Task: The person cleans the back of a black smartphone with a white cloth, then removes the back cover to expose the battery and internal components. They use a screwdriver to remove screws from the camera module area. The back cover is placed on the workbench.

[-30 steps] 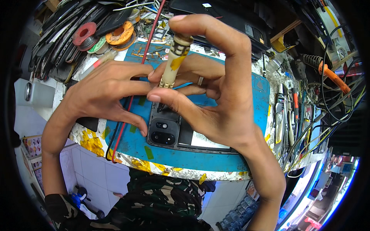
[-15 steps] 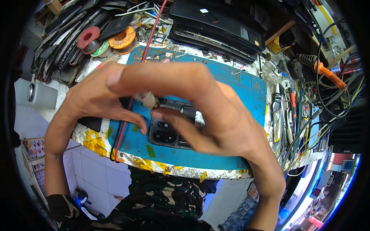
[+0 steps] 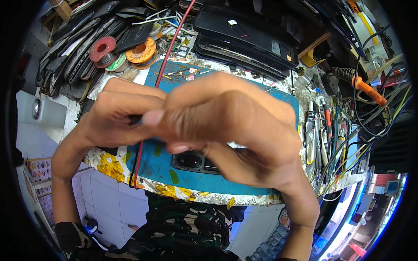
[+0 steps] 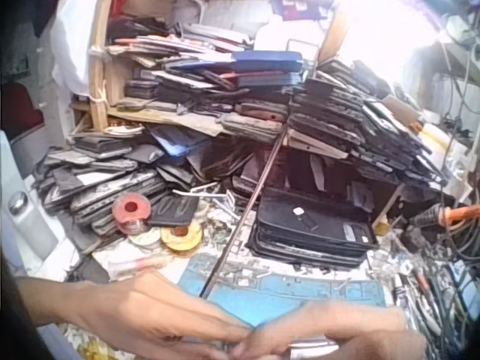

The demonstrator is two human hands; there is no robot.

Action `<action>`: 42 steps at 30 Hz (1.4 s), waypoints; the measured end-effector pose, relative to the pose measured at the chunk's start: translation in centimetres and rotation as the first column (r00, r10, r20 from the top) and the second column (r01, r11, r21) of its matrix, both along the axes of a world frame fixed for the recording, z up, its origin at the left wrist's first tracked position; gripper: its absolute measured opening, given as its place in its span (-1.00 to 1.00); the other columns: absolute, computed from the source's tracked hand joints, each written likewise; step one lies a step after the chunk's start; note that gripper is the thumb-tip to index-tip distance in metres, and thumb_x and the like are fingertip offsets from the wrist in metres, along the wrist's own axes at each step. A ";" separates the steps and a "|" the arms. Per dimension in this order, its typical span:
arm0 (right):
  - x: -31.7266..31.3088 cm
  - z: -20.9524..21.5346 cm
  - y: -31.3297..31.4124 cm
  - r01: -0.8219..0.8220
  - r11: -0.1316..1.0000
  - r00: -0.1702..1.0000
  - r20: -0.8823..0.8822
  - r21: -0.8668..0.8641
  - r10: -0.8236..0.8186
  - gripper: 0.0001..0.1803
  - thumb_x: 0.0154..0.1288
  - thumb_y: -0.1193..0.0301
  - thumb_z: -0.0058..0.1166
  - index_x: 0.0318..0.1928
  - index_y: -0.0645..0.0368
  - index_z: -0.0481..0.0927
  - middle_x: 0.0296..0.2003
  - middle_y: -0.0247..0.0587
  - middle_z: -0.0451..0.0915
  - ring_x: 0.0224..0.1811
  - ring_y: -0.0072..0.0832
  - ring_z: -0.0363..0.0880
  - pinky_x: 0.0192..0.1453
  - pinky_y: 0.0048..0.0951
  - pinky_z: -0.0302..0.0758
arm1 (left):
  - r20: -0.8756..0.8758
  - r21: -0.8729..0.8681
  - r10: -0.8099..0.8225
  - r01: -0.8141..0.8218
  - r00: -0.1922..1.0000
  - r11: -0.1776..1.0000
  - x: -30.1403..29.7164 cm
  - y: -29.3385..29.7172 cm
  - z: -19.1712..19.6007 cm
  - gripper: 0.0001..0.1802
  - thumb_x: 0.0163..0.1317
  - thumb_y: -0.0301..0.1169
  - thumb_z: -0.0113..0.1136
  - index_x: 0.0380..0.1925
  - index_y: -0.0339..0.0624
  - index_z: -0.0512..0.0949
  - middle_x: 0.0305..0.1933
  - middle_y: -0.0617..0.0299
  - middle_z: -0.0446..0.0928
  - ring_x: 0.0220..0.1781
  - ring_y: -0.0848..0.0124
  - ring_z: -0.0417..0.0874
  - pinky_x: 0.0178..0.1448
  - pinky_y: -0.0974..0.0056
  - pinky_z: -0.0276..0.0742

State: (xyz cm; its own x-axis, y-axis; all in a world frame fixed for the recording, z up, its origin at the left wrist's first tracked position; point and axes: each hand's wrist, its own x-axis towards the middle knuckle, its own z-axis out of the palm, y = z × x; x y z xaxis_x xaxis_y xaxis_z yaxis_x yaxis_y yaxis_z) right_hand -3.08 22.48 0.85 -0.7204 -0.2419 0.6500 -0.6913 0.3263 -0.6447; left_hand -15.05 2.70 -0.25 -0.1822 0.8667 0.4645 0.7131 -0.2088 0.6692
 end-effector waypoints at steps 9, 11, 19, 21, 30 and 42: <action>0.1 0.4 0.2 0.036 0.999 0.999 -0.023 0.011 -0.036 -0.72 0.32 0.49 0.28 0.01 0.12 0.55 -0.06 0.18 0.65 -0.23 -0.40 0.68 -0.20 -0.46 0.68 | 0.093 -0.095 -0.068 0.077 0.993 0.992 0.2 0.1 -0.1 -0.79 0.00 -0.63 0.43 -0.31 -0.35 0.68 -0.38 0.02 0.70 -0.36 0.16 0.78 -0.27 0.27 0.63; 0.3 0.9 0.0 -0.081 0.996 0.989 0.119 -0.028 0.084 -0.70 0.30 0.69 0.16 0.00 0.14 0.62 -0.10 0.20 0.68 -0.31 -0.43 0.68 -0.26 -0.50 0.67 | 0.113 -0.132 -0.088 0.103 0.990 0.986 0.3 0.0 -0.1 -0.79 0.01 -0.58 0.45 -0.30 -0.31 0.69 -0.40 0.05 0.69 -0.39 0.17 0.75 -0.27 0.25 0.61; 0.1 0.8 -1.3 0.036 0.999 0.995 0.090 0.002 -0.036 -0.57 0.05 0.75 0.36 -0.01 0.26 0.71 -0.11 0.14 0.67 -0.35 -0.42 0.70 -0.31 -0.54 0.67 | 0.125 -0.122 0.014 0.001 0.992 0.993 0.0 0.1 -1.6 -0.70 0.07 -0.37 0.56 -0.19 -0.17 0.72 -0.62 0.23 0.48 -0.66 0.40 0.36 -0.53 0.29 0.22; -0.3 0.3 -1.1 0.010 1.000 1.000 0.027 -0.007 -0.010 -0.58 0.07 0.70 0.36 0.00 0.27 0.69 -0.11 0.13 0.67 -0.31 -0.41 0.69 -0.27 -0.52 0.66 | 0.091 -0.092 -0.017 0.025 0.996 0.995 -0.4 -0.2 -1.7 -0.67 0.06 -0.36 0.57 -0.18 -0.17 0.72 -0.64 0.26 0.46 -0.68 0.46 0.30 -0.56 0.30 0.15; -0.1 -0.5 0.4 0.028 0.998 0.998 0.059 -0.053 -0.025 -0.58 0.19 0.47 0.38 0.04 0.32 0.59 -0.08 0.07 0.65 -0.12 -0.35 0.66 -0.10 -0.42 0.64 | 0.292 -0.131 0.004 0.036 0.956 0.991 0.3 -0.2 -1.3 -0.73 0.18 -0.46 0.47 -0.09 -0.21 0.72 -0.57 0.30 0.59 -0.67 0.65 0.26 -0.57 0.37 0.13; 0.8 -0.6 -0.6 0.108 0.955 0.969 0.243 -0.275 -0.040 -0.46 0.35 0.32 0.32 0.18 0.37 0.44 -0.06 0.08 0.63 0.11 -0.23 0.61 0.24 -0.20 0.58 | 0.404 -0.324 0.116 0.023 0.908 0.946 1.1 0.1 -0.3 -0.27 0.02 -0.45 0.62 0.21 -0.26 0.48 -0.01 0.19 0.55 -0.01 0.46 0.52 0.09 0.34 0.46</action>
State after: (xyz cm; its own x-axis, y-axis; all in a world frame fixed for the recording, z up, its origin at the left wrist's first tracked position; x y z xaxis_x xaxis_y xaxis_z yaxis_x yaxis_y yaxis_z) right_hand -2.28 21.84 0.25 -0.8681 -0.0120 0.4963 -0.4923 0.1504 -0.8574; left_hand -13.93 2.76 -0.60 -0.3399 0.9395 0.0435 0.3617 0.0879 0.9281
